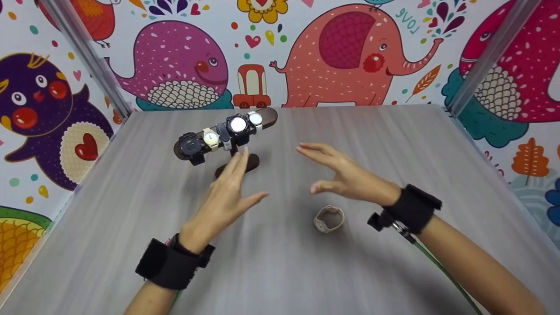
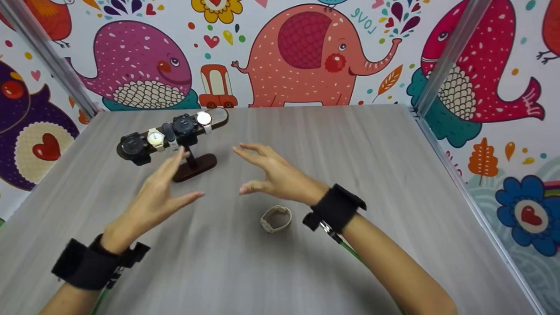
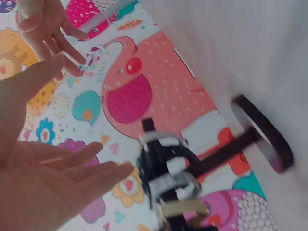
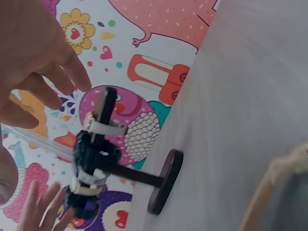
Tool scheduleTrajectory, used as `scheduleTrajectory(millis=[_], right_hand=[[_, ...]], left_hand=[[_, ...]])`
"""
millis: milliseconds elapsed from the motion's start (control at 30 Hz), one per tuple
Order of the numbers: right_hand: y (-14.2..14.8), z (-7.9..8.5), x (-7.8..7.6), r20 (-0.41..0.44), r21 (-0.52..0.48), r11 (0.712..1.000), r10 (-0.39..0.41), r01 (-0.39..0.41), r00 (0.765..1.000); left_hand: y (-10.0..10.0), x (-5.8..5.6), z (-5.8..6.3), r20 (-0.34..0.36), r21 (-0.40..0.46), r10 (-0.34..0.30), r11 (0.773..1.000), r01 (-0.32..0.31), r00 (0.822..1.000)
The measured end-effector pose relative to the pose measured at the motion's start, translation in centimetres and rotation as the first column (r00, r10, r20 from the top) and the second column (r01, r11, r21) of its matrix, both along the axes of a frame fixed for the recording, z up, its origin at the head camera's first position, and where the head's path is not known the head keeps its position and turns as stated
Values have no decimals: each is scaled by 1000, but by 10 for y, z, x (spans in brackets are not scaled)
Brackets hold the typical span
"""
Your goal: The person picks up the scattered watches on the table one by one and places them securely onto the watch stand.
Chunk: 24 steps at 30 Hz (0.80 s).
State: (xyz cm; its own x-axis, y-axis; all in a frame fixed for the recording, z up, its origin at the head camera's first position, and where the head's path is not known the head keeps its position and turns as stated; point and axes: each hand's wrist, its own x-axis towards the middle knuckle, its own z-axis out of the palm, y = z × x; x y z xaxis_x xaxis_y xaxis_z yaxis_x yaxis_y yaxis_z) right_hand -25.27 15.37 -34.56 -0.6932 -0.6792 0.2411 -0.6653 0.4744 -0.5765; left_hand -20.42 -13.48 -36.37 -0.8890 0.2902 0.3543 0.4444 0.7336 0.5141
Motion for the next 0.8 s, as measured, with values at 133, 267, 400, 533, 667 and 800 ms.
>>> scheduleTrajectory(millis=[133, 267, 400, 533, 667, 800], right_hand=[[14, 2, 24, -20, 8, 1000, 8, -8, 1000], [27, -1, 43, 3, 32, 999, -9, 9, 1000], [34, -8, 56, 55, 48, 999, -12, 9, 998], [38, -20, 66, 69, 91, 996, -12, 6, 998], [41, -36, 70, -4, 185, 983, -13, 14, 1000], [40, -53, 72, -89, 297, 953, -29, 55, 996]], left_hand=[[20, 9, 2, -1, 2, -102, 995, 102, 995], [38, 18, 0, 36, 8, -191, 982, 191, 981], [52, 22, -6, 139, 26, -245, 969, 244, 959], [64, 20, -16, 218, 9, -284, 957, 289, 934], [76, 18, -30, 271, -24, -320, 941, 339, 908], [87, 16, -44, 310, -63, -352, 919, 389, 883]])
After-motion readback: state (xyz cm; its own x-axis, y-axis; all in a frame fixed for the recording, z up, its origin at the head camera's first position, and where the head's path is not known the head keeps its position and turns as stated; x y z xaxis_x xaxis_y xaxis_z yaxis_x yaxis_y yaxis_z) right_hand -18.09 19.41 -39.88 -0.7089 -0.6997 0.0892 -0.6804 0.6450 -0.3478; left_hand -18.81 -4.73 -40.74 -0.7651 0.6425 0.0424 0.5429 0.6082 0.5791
